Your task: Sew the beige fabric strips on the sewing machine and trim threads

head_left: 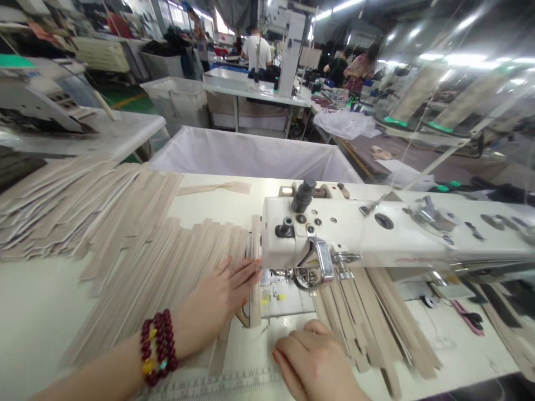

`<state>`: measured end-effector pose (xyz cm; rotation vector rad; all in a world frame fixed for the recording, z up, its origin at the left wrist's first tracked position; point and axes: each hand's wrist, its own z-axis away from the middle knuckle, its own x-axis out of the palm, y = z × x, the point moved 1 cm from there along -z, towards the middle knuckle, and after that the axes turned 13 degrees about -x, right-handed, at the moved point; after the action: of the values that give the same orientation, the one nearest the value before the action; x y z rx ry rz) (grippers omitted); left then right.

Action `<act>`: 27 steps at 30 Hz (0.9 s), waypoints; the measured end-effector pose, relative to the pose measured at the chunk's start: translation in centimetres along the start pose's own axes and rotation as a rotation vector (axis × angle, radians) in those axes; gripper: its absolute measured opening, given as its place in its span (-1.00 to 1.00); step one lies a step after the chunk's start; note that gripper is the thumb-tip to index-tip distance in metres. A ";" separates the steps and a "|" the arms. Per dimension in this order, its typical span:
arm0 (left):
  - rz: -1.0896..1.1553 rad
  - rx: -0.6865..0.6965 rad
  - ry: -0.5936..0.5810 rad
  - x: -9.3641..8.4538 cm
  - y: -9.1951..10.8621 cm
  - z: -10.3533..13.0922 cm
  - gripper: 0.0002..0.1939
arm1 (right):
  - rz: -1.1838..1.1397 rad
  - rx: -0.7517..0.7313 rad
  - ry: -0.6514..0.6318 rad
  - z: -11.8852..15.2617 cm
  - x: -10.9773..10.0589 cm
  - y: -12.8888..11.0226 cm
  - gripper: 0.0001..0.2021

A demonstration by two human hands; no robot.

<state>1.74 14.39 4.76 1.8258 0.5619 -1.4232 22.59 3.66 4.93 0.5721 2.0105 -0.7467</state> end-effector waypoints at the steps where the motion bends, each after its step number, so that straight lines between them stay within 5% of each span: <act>1: -0.035 -0.024 -0.012 -0.3 0.1 1.2 -0.48 | -0.021 0.022 0.020 0.4 0.4 -0.3 -0.75; 4: -0.070 -0.143 0.054 -1.8 -0.7 4.3 -0.42 | -0.099 0.077 0.048 1.3 0.8 -1.3 -0.77; 10: 0.010 -0.349 0.161 -3.4 -5.4 11.9 -0.43 | -0.312 0.287 -0.155 1.5 -1.5 -2.8 -0.84; 15: 0.043 -0.623 0.284 -2.6 -10.7 17.6 -0.55 | -0.478 0.396 -0.024 0.3 -1.2 -2.6 -0.61; 20: 0.113 -0.844 0.312 -3.6 -13.1 18.6 -0.64 | -0.568 0.492 0.093 -3.2 1.1 -1.2 -0.53; 27: 0.181 -0.967 0.310 -3.6 -13.8 16.3 -0.56 | -0.637 0.598 0.117 -8.6 4.1 0.1 -0.65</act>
<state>-19.52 10.83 2.45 1.2393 0.9936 -0.5498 15.64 10.13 4.98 0.2919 2.0798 -1.7682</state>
